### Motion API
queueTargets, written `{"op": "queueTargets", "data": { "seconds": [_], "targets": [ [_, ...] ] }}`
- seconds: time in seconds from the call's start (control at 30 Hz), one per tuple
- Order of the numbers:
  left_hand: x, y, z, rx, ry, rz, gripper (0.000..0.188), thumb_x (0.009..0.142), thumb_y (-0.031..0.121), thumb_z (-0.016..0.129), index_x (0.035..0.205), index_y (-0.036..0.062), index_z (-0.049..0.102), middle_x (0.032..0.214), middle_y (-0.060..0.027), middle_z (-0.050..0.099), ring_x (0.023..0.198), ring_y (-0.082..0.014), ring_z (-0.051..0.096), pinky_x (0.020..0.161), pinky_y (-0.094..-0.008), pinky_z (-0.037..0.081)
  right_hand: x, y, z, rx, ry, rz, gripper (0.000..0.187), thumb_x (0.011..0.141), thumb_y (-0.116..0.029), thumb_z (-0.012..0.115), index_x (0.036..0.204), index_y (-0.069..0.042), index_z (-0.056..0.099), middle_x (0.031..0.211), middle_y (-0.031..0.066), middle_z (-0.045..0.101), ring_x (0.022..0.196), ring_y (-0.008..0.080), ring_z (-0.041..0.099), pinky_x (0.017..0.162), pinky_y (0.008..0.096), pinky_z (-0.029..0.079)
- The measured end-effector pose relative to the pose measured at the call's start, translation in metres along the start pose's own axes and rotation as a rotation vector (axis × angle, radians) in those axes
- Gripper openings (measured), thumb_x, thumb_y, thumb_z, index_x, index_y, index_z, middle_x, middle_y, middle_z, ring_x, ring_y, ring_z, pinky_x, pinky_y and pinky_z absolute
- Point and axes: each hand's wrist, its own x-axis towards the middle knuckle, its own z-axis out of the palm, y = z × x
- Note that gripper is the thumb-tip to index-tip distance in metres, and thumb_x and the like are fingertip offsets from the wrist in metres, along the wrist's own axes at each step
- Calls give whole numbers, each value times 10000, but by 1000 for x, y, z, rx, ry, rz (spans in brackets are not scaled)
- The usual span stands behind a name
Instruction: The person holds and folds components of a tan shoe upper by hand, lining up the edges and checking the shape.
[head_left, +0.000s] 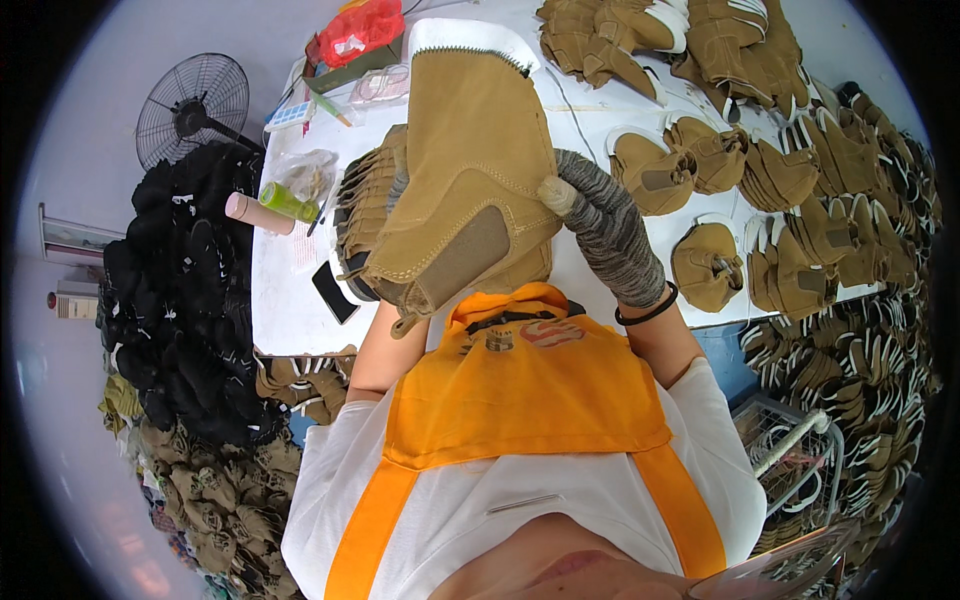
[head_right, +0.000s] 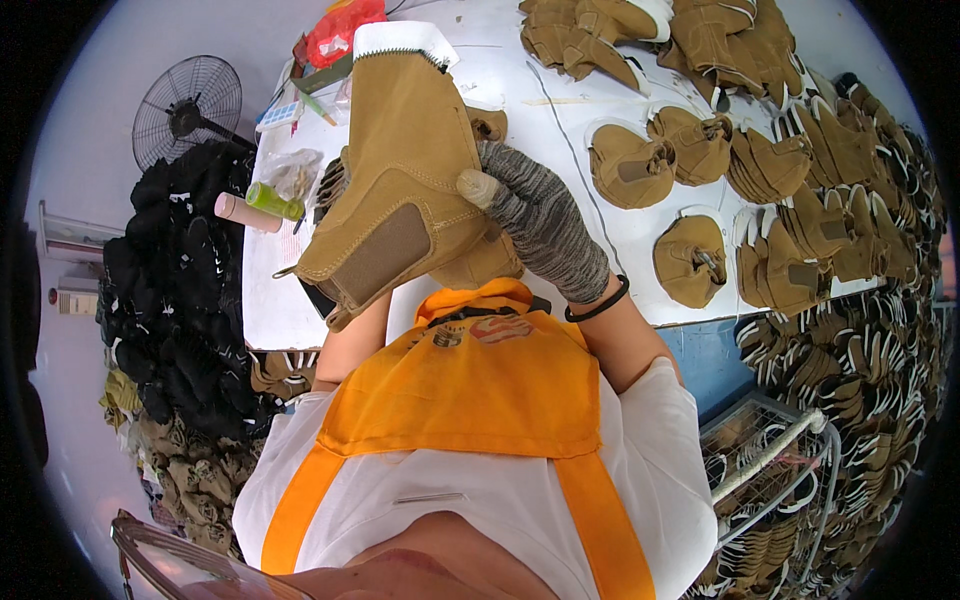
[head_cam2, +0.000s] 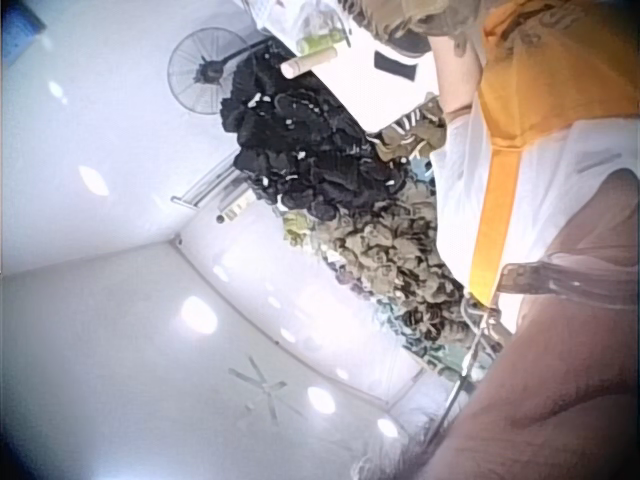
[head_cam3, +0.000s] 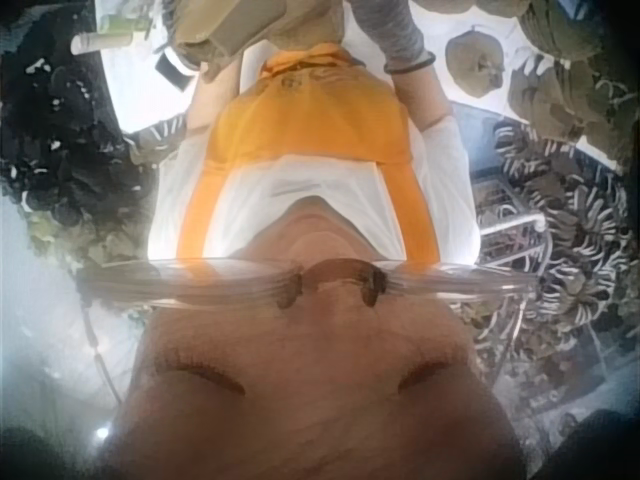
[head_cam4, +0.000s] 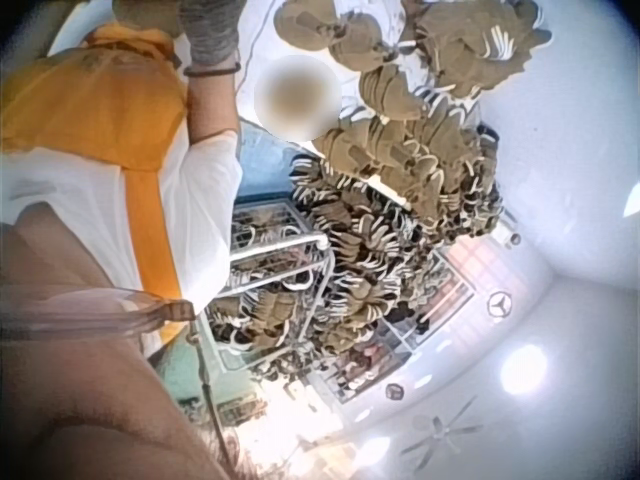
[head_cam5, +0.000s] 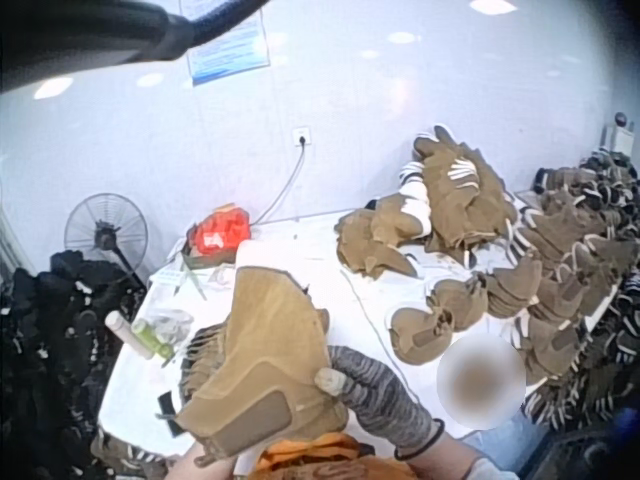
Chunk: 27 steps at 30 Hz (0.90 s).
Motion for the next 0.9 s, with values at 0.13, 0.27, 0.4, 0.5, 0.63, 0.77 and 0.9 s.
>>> {"op": "queueTargets", "data": {
  "seconds": [0.13,0.27,0.4,0.5,0.63,0.77,0.9],
  "targets": [
    [0,0,0,9,7,-2,707,800,423,648,1326,40,373,1287,-144,483,1142,-294,504,952,-413,442,0,-2,1,8,-14,20,473,837,-355,627,1183,-39,567,1065,59,606,997,137,537,891,280,421],
    [2,1,0,24,10,-7,709,801,428,647,1327,40,371,1286,-145,483,1142,-294,504,950,-413,443,4,3,7,87,-88,-137,590,818,-334,653,1283,-28,457,1151,79,573,1065,161,524,932,306,412],
    [6,3,0,34,18,-13,712,801,432,645,1327,40,370,1286,-146,482,1141,-294,505,948,-413,445,11,18,6,-27,-127,-254,736,792,-312,689,1364,-18,330,1237,99,518,1115,176,503,948,321,409],
    [7,4,1,41,16,-18,714,801,435,644,1328,40,370,1285,-147,482,1141,-294,505,947,-414,447,9,15,1,-28,-113,-152,767,783,-283,706,1381,-22,302,1248,98,509,1113,175,504,941,320,415],
    [9,5,0,46,26,-31,717,801,440,643,1328,39,369,1285,-148,482,1140,-294,506,945,-414,448,6,18,7,39,-3,-206,678,794,-248,701,1344,-28,372,1192,92,536,1074,170,525,911,305,432],
    [10,6,0,55,39,-34,720,801,444,642,1329,39,368,1284,-149,482,1140,-293,506,944,-414,450,7,28,2,-515,169,-469,508,793,-200,695,1224,-24,491,1102,104,555,1016,184,542,878,298,447],
    [10,4,-4,80,64,-28,723,801,448,641,1329,39,367,1284,-150,482,1140,-293,507,942,-414,452,2,28,5,-587,183,-450,461,769,-197,710,1154,-14,536,1079,126,553,989,221,547,850,316,464]
  ]
}}
